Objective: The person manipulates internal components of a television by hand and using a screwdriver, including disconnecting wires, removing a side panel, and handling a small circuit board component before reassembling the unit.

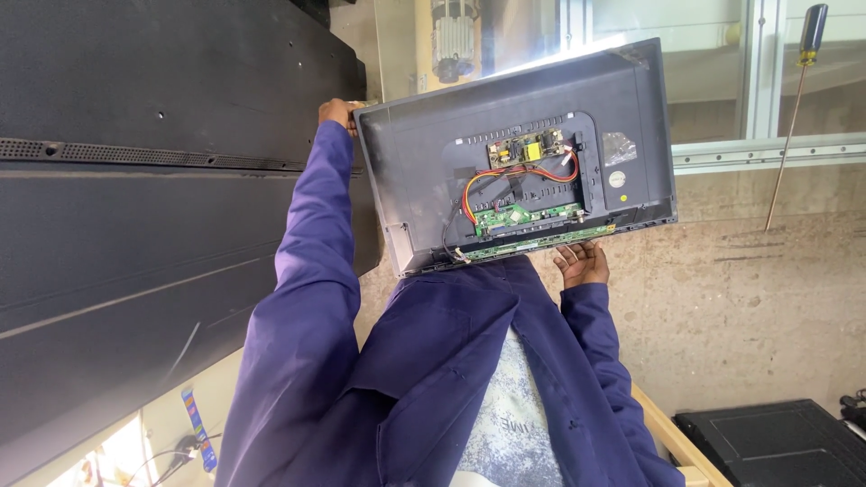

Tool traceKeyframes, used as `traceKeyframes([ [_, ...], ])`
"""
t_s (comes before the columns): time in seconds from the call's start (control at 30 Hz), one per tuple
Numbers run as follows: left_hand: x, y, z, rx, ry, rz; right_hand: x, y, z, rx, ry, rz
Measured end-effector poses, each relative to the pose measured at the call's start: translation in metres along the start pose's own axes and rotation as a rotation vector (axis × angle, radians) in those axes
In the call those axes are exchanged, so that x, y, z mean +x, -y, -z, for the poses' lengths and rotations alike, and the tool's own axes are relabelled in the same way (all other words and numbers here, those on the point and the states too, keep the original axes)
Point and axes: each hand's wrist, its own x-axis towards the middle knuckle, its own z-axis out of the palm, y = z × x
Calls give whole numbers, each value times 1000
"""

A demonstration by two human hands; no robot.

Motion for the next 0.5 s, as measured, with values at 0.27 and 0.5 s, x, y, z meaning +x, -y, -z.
traceKeyframes([
  [0.27, -15, -17, 3, 73, 77, 9, 10, -3, 6, 23, -16, -32],
  [0.5, 16, 3, -5, 5, 87, -7, 22, -16, 21, 44, -38, -19],
])
